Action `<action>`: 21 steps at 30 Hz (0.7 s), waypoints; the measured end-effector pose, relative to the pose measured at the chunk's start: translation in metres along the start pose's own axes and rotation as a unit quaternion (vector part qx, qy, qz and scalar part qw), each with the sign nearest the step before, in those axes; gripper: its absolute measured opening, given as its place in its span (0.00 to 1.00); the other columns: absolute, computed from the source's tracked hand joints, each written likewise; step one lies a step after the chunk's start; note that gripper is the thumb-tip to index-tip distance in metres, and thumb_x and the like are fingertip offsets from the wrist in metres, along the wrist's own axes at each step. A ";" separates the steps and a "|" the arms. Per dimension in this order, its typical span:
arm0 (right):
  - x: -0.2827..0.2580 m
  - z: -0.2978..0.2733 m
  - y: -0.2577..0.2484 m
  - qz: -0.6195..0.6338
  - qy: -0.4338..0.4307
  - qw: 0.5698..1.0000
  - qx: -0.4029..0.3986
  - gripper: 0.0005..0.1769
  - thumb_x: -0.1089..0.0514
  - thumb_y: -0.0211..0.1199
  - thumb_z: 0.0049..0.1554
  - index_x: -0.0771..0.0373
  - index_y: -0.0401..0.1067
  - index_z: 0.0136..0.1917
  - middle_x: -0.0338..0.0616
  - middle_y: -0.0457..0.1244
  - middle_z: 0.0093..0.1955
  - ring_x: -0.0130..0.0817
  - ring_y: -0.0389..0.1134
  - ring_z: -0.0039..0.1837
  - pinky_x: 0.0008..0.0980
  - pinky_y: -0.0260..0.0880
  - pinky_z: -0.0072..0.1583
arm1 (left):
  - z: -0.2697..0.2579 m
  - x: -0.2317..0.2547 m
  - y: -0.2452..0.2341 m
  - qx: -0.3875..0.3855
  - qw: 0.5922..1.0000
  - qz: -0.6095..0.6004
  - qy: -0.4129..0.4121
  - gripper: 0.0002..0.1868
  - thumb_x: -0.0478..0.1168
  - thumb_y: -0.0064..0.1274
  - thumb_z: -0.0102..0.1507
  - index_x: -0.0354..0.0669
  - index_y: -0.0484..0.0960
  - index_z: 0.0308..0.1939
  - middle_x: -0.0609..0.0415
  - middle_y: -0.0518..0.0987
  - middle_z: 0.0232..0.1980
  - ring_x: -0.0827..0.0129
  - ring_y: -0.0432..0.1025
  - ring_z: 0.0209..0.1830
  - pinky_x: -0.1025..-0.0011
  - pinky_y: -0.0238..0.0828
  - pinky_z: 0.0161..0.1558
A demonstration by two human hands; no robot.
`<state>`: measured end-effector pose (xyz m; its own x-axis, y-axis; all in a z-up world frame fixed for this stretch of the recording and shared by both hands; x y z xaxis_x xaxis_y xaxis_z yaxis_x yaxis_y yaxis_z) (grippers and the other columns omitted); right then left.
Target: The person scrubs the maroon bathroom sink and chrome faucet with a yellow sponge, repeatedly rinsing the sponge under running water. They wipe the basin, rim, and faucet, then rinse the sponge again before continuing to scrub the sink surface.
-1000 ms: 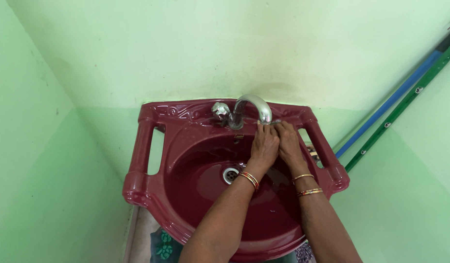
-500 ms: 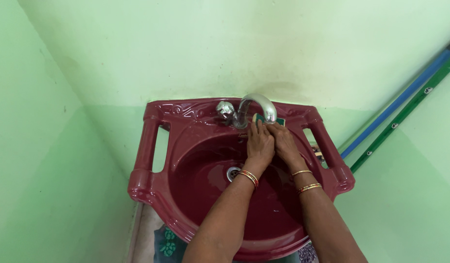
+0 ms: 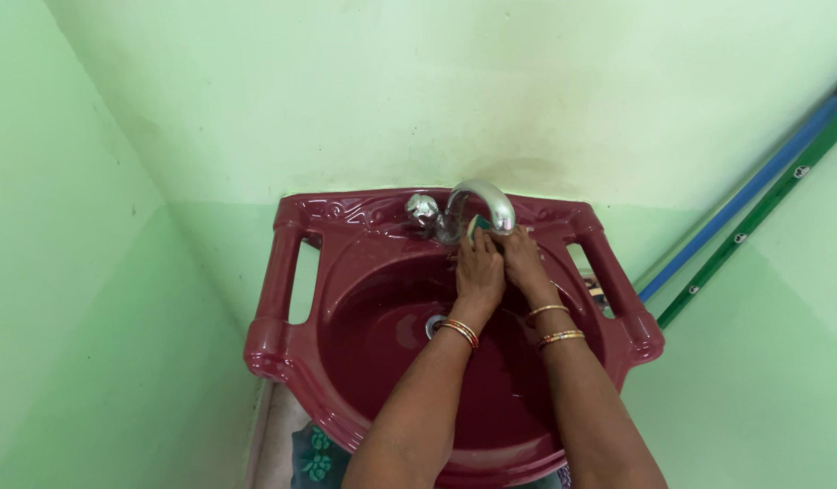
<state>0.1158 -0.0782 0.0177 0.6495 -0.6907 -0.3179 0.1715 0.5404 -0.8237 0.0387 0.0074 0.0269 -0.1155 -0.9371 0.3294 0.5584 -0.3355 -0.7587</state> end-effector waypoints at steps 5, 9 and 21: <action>-0.016 0.000 -0.020 0.001 -0.007 0.997 0.078 0.14 0.63 0.61 0.57 0.66 0.75 0.57 0.60 0.67 0.54 0.58 0.66 0.58 0.53 0.67 0.57 | 0.004 0.002 -0.010 -0.002 0.998 -0.065 -0.002 0.25 0.28 0.53 0.60 0.15 0.71 0.60 0.30 0.67 0.64 0.39 0.62 0.66 0.60 0.70 0.64; -0.040 -0.001 -0.032 0.069 -0.001 0.992 0.107 0.16 0.64 0.63 0.57 0.68 0.75 0.59 0.61 0.65 0.57 0.58 0.68 0.58 0.51 0.70 0.56 | 0.003 -0.001 -0.031 0.110 0.993 -0.053 0.010 0.29 0.27 0.53 0.57 0.13 0.70 0.61 0.31 0.66 0.66 0.39 0.62 0.67 0.60 0.70 0.62; -0.029 0.012 -0.009 0.220 -0.001 0.975 -0.021 0.16 0.64 0.56 0.60 0.65 0.76 0.60 0.50 0.69 0.65 0.47 0.71 0.65 0.43 0.71 0.67 | 0.000 -0.003 -0.033 -0.030 0.998 -0.021 -0.059 0.23 0.32 0.55 0.59 0.17 0.76 0.55 0.36 0.71 0.59 0.49 0.64 0.60 0.59 0.65 0.63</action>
<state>0.1041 -0.0569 0.0402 0.6548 -0.3961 -0.6437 -0.1545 0.7635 -0.6270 0.0205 0.0213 0.0505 -0.0380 -0.9049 0.4239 0.5051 -0.3835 -0.7732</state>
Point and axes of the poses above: each hand's wrist, its own z-axis towards the middle knuckle, its own y-axis out of the palm, x = y × z, the point moved 5 cm from there along z, towards the middle knuckle
